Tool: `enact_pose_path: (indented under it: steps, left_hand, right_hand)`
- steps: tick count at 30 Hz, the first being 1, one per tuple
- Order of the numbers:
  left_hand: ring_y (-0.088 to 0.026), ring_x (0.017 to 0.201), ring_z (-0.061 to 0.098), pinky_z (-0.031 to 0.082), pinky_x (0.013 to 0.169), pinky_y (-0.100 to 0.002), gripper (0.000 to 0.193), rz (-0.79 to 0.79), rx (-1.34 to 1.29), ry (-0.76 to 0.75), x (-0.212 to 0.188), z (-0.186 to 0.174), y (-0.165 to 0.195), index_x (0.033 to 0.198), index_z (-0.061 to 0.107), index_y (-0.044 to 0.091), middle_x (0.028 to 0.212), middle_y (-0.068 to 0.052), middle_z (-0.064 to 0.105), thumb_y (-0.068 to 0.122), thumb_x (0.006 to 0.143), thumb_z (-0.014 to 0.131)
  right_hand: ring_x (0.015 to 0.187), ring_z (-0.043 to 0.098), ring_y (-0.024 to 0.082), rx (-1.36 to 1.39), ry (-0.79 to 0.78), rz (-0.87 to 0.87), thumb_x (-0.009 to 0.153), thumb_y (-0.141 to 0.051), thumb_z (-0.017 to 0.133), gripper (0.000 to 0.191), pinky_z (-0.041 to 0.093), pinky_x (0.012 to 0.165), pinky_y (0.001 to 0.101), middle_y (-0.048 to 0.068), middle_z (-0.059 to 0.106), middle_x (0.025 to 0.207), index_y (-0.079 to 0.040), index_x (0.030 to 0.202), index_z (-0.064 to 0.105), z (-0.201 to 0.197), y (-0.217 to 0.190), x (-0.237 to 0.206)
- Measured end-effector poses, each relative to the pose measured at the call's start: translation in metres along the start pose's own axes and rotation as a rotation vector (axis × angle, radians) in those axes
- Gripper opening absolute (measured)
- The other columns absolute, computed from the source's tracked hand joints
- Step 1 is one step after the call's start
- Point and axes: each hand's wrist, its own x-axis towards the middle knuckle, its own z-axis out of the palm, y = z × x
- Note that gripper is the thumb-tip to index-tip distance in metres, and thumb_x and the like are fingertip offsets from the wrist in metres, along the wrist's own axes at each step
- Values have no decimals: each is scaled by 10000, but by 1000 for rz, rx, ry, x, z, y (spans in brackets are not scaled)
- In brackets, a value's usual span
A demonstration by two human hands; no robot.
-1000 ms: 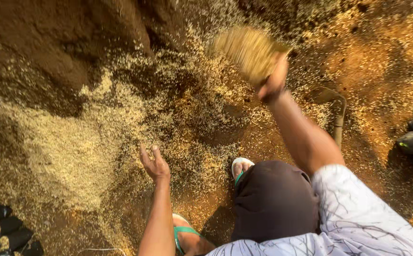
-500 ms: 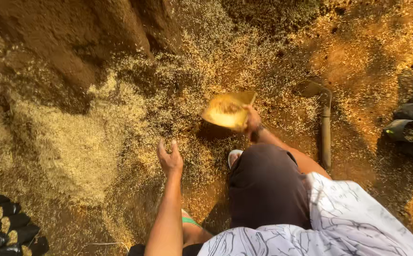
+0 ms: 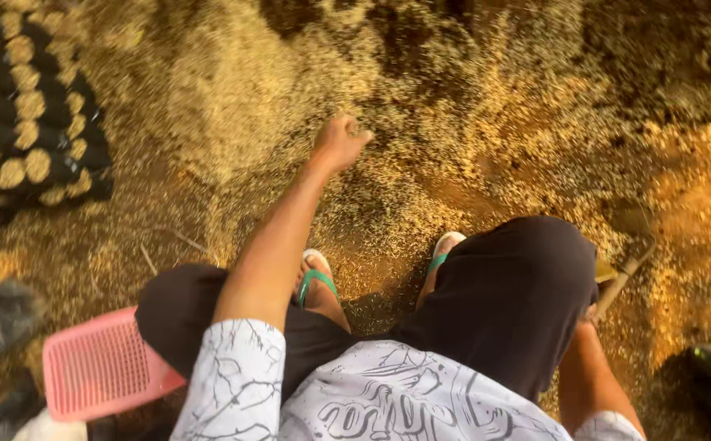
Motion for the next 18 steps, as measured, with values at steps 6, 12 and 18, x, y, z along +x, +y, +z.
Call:
enact_pose_path:
  steps: [6, 12, 18]
  left_hand:
    - [-311, 1365, 477, 371, 1139, -489, 594, 56, 99, 131, -39, -120, -1, 1411, 514, 50, 1492, -184, 467, 376, 939, 669]
    - [-301, 1348, 540, 417, 1152, -478, 580, -116, 10, 295, -97, -180, -24, 1428, 518, 93, 1502, -159, 504, 349, 929, 664]
    - [-346, 1401, 451, 333, 1185, -530, 604, -273, 99, 214, -149, -185, -26, 1437, 509, 85, 1524, -207, 436, 385, 941, 682]
  right_hand:
    - [968, 677, 409, -971, 698, -422, 880, -725, 658, 805, 532, 768, 582, 244, 696, 1032, 58, 1059, 707, -37, -12, -20]
    - [955, 678, 388, -809, 434, -112, 875, -528, 686, 626, 538, 796, 538, 238, 691, 1052, 55, 1103, 696, -45, 2, -32]
    - [941, 680, 367, -804, 292, -143, 871, -331, 715, 473, 544, 824, 493, 231, 687, 1073, 52, 1147, 685, -40, -24, -13]
